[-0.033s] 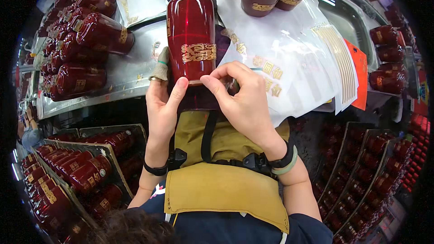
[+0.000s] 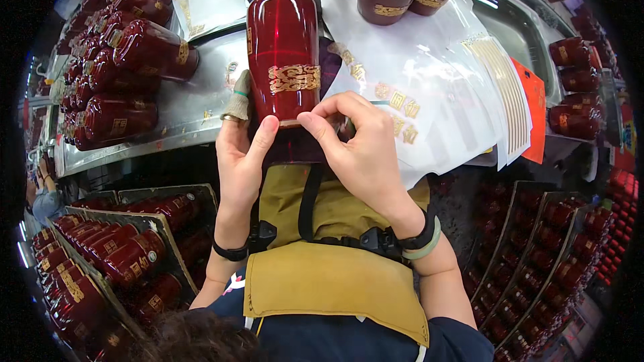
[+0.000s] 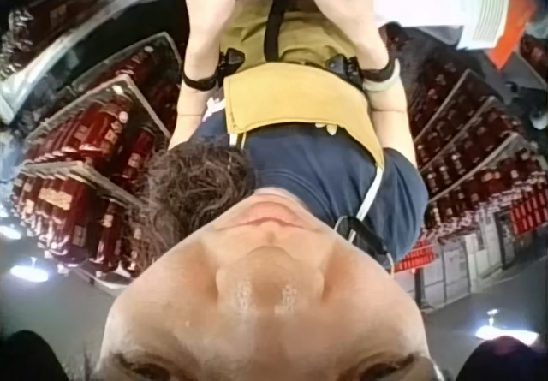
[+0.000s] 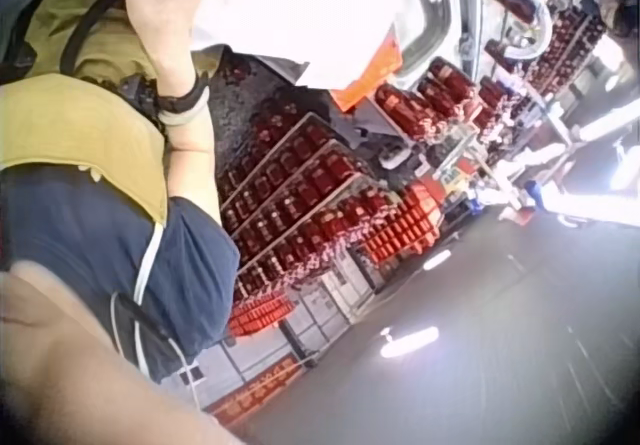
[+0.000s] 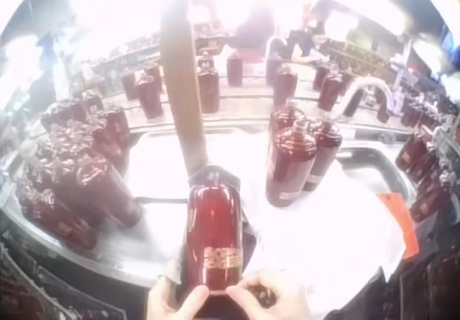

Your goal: Applying gold decorative labels and strips to red glass bottles on a production line.

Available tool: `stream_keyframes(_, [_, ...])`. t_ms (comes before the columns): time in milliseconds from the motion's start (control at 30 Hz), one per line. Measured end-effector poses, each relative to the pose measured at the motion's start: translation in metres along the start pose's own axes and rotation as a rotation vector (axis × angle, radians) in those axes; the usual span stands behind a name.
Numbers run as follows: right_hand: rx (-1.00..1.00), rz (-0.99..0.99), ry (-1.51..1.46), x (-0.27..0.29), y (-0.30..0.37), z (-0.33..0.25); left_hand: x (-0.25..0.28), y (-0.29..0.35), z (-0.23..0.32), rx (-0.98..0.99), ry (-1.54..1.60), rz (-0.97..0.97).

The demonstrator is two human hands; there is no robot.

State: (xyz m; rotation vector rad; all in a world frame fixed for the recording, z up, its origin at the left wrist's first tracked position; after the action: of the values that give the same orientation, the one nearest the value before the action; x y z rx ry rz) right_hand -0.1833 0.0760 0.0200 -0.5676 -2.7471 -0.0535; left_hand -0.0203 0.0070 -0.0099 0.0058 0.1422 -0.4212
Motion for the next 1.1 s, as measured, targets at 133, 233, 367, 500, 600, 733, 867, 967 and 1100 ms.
stream_keyframes(133, [0.023, 0.033, 0.004, -0.0013, 0.0008, 0.0026, 0.002, 0.0026, -0.0058, -0.01, -0.012, 0.003])
stream_keyframes(233, [0.043, 0.044, 0.019, -0.0025, 0.0007, 0.0033, 0.0029, 0.0031, -0.0088, 0.001, -0.021, 0.014])
stream_keyframes(367, [0.055, 0.044, 0.014, -0.0025, 0.0008, 0.0035, 0.0025, 0.0027, -0.0075, -0.017, -0.026, 0.004])
stream_keyframes(500, [0.058, 0.04, 0.024, -0.002, 0.0006, 0.0028, 0.0028, 0.0026, -0.0098, 0.011, 0.006, 0.003])
stream_keyframes(600, [0.061, 0.047, 0.021, -0.0022, 0.0008, 0.0035, -0.0005, 0.0036, -0.008, 0.044, 0.038, 0.027])
stream_keyframes(733, [0.064, 0.048, 0.011, -0.0029, 0.0013, 0.0058, 0.0014, 0.004, -0.0086, 0.031, -0.003, 0.008])
stream_keyframes(867, [0.06, 0.049, 0.012, -0.0029, 0.0011, 0.0042, 0.0019, 0.0034, -0.0085, -0.013, -0.026, 0.019])
stream_keyframes(967, [0.088, 0.06, 0.039, -0.0045, 0.0017, 0.0023, 0.003, 0.0037, -0.0089, -0.004, -0.026, 0.007])
stream_keyframes(1100, [0.101, 0.086, 0.041, -0.0055, 0.0023, 0.0034, 0.0005, 0.0044, -0.0057, 0.0, 0.012, 0.042])
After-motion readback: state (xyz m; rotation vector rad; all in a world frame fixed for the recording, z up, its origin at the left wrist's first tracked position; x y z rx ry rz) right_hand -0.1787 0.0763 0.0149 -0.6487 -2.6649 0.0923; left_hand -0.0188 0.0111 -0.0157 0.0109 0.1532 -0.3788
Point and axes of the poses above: each hand's wrist, its own y-axis away from the middle knuckle, its own x-axis out of the back of the hand, z = x × y, the point moved 3 cm from there along -y, towards the middle knuckle
